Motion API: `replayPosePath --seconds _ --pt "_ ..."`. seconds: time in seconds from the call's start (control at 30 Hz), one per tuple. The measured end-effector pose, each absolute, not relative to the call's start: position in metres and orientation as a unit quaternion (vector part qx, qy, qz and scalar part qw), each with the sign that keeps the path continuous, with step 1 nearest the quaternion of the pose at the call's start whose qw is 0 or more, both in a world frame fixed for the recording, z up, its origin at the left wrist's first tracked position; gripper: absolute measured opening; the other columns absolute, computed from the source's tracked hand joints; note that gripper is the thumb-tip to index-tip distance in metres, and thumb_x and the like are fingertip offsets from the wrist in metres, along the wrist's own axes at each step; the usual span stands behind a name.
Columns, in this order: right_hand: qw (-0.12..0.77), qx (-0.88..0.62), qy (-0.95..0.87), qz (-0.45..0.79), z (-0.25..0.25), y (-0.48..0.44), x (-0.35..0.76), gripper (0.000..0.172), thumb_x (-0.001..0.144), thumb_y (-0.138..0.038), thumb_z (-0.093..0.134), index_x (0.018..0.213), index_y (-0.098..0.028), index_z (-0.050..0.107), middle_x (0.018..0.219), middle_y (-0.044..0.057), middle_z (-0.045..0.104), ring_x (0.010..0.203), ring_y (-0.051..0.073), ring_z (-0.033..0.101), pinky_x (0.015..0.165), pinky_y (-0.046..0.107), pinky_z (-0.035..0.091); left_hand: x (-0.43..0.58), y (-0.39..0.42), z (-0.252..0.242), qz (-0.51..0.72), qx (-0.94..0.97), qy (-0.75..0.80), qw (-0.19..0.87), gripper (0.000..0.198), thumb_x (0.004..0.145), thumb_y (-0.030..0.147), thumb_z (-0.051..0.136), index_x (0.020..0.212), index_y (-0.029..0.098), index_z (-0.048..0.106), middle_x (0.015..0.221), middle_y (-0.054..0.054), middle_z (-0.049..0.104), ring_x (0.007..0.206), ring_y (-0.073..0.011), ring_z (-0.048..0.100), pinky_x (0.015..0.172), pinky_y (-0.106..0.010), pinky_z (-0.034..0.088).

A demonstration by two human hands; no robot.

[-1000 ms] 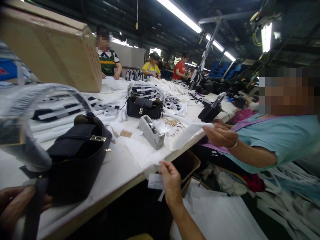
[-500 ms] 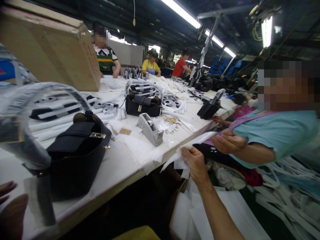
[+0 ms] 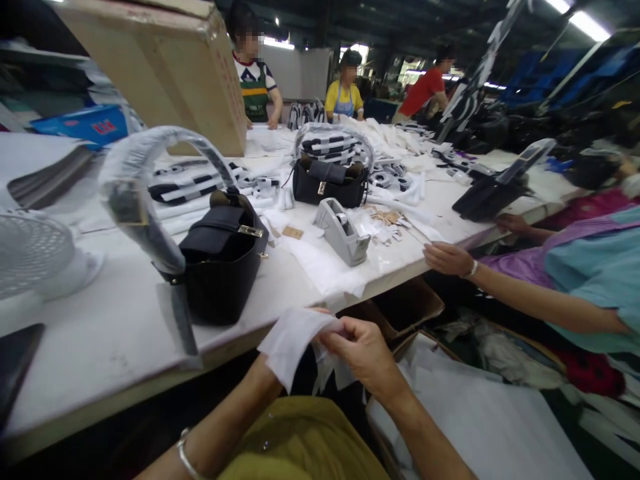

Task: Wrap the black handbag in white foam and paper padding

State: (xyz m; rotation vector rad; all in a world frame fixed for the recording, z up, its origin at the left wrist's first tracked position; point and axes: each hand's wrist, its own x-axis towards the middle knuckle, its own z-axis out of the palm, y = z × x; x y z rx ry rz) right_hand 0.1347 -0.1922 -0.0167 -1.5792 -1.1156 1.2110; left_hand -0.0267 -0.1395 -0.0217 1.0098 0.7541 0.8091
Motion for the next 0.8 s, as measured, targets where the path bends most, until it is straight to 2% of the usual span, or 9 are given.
replayPosePath --seconds 0.07,0.13,0.23,0.43,0.5,0.67,0.73,0.8 --pt "0.407 -0.633 -0.438 0.492 -0.019 -0.193 0.132 0.036 0.071 -0.048 0.078 0.073 -0.013 0.071 0.063 -0.001 0.06 0.059 0.012 0.048 0.057 0.024 0.037 -0.025 -0.139 -0.028 0.373 0.418 0.33 0.76 0.029 0.067 0.037 0.077 0.088 0.018 0.073 0.084 -0.006 0.072 0.075 -0.0228 0.064 0.071 -0.032 0.052" --pt "0.401 -0.632 -0.425 0.509 -0.022 -0.193 0.13 0.038 0.07 -0.051 0.078 0.07 -0.014 0.067 0.06 -0.003 0.056 0.056 0.01 0.044 0.054 0.023 0.034 -0.024 -0.139 -0.03 0.41 0.342 0.331 0.778 0.028 0.071 0.038 0.076 0.087 0.016 0.071 0.085 -0.005 0.072 0.076 -0.0194 0.063 0.073 -0.03 0.051" --pt "0.394 -0.622 -0.416 0.533 -0.026 -0.194 0.13 0.041 0.07 -0.053 0.078 0.065 -0.016 0.062 0.057 -0.005 0.052 0.054 0.009 0.041 0.052 0.022 0.032 -0.025 -0.138 -0.027 0.44 0.259 0.345 0.787 0.034 0.07 0.045 0.079 0.083 0.015 0.068 0.085 -0.006 0.072 0.079 -0.0191 0.064 0.075 -0.029 0.051" --pt "0.36 -0.612 -0.396 0.582 -0.028 -0.2 0.15 0.036 0.065 -0.046 0.084 0.065 -0.014 0.066 0.059 -0.003 0.057 0.056 0.009 0.045 0.053 0.021 0.035 -0.037 -0.133 -0.02 0.435 0.25 0.343 0.794 0.041 0.07 0.05 0.08 0.08 0.016 0.061 0.064 -0.002 0.065 0.062 -0.0161 0.062 0.064 -0.026 0.05" --pt "0.403 -0.631 -0.343 0.567 -0.03 -0.199 0.165 0.036 0.065 -0.047 0.084 0.071 -0.015 0.069 0.063 -0.001 0.061 0.054 0.01 0.048 0.05 0.021 0.036 -0.043 -0.135 -0.018 0.428 0.27 0.344 0.791 0.041 0.072 0.052 0.077 0.08 0.016 0.059 0.062 -0.001 0.064 0.059 -0.0144 0.06 0.061 -0.025 0.05" --pt "0.596 -0.637 -0.204 0.443 -0.017 -0.187 0.208 0.044 0.056 -0.048 0.088 0.081 -0.016 0.072 0.069 0.001 0.064 0.053 0.012 0.053 0.048 0.023 0.041 -0.06 -0.143 -0.015 0.39 0.323 0.38 0.774 0.041 0.077 0.054 0.073 0.079 0.016 0.057 0.057 0.003 0.056 0.05 -0.0096 0.051 0.052 -0.02 0.044" --pt "0.623 -0.622 -0.205 0.427 -0.007 -0.185 0.214 0.043 0.055 -0.048 0.089 0.08 -0.017 0.072 0.065 -0.001 0.06 0.052 0.011 0.051 0.046 0.022 0.04 -0.065 -0.146 -0.016 0.382 0.33 0.399 0.766 0.043 0.076 0.056 0.072 0.081 0.017 0.057 0.056 0.004 0.054 0.046 -0.0085 0.048 0.046 -0.018 0.038" --pt "0.596 -0.627 -0.257 0.432 0.001 -0.184 0.206 0.041 0.057 -0.047 0.088 0.08 -0.017 0.073 0.06 -0.003 0.057 0.05 0.01 0.048 0.046 0.021 0.038 -0.07 -0.148 -0.019 0.38 0.334 0.408 0.76 0.043 0.077 0.058 0.07 0.081 0.017 0.056 0.056 0.005 0.052 0.043 -0.0081 0.044 0.042 -0.018 0.033"
